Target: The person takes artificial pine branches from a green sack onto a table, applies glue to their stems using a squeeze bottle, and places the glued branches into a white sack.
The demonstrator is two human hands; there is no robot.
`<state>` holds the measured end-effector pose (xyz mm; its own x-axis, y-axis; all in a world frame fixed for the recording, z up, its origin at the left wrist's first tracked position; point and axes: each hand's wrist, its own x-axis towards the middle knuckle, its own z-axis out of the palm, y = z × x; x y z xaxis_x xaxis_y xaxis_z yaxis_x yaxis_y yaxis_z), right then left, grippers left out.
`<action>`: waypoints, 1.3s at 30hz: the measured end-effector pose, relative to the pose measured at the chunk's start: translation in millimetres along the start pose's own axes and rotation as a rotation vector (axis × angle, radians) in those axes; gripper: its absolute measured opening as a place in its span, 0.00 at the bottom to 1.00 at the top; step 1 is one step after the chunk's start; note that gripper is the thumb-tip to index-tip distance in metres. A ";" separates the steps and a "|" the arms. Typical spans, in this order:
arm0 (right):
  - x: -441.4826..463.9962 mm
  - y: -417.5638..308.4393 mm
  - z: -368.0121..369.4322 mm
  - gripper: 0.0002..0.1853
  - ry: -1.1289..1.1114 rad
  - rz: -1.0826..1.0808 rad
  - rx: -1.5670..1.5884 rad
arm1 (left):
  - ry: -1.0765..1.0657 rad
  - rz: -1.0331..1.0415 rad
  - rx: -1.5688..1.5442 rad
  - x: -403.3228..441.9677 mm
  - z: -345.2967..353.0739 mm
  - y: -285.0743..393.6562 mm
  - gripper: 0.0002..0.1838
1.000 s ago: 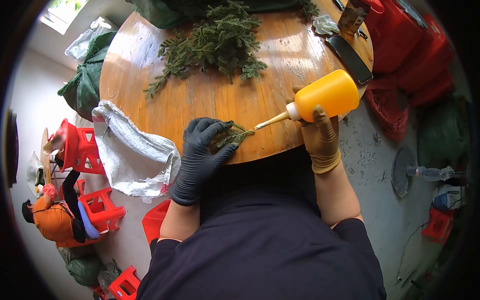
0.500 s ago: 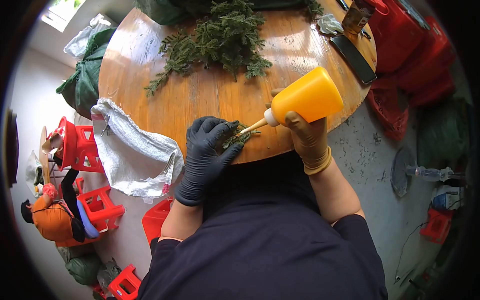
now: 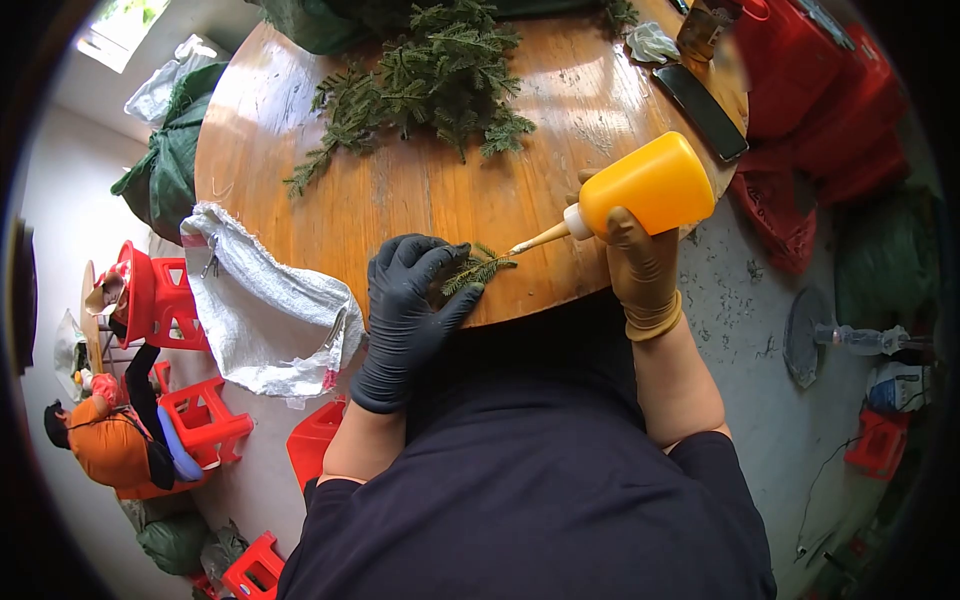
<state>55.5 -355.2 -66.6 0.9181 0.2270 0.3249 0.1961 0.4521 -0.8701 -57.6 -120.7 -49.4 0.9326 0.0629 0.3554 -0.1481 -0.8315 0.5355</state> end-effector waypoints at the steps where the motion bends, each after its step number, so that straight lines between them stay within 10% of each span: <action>1: 0.4 -0.2 -2.2 0.28 0.002 -0.001 0.001 | -0.001 0.001 0.001 0.0 0.1 0.4 0.20; 16: 3.6 -11.5 -14.4 0.26 0.147 0.018 0.144 | 0.052 0.153 -0.066 -15.7 -16.1 -2.2 0.19; 22: 11.0 -4.9 -13.3 0.27 0.168 -0.014 0.187 | 0.577 -0.128 0.112 -59.3 -113.6 -47.5 0.19; 28: 11.2 -4.3 -16.5 0.26 0.142 0.002 0.224 | 0.276 -0.328 0.608 -63.2 -151.3 -99.2 0.30; 34: 10.9 -6.3 -15.7 0.27 0.126 0.005 0.206 | 0.139 -0.090 0.488 70.3 -112.3 -128.3 0.32; 39: 10.2 -12.3 -15.4 0.27 0.127 0.001 0.207 | -0.040 -0.322 0.361 106.1 -84.8 -173.2 0.23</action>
<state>67.8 -371.7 -58.2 0.9567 0.1233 0.2636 0.1325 0.6220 -0.7717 39.1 76.8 -39.5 0.9253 0.3327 0.1819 0.2669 -0.9123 0.3106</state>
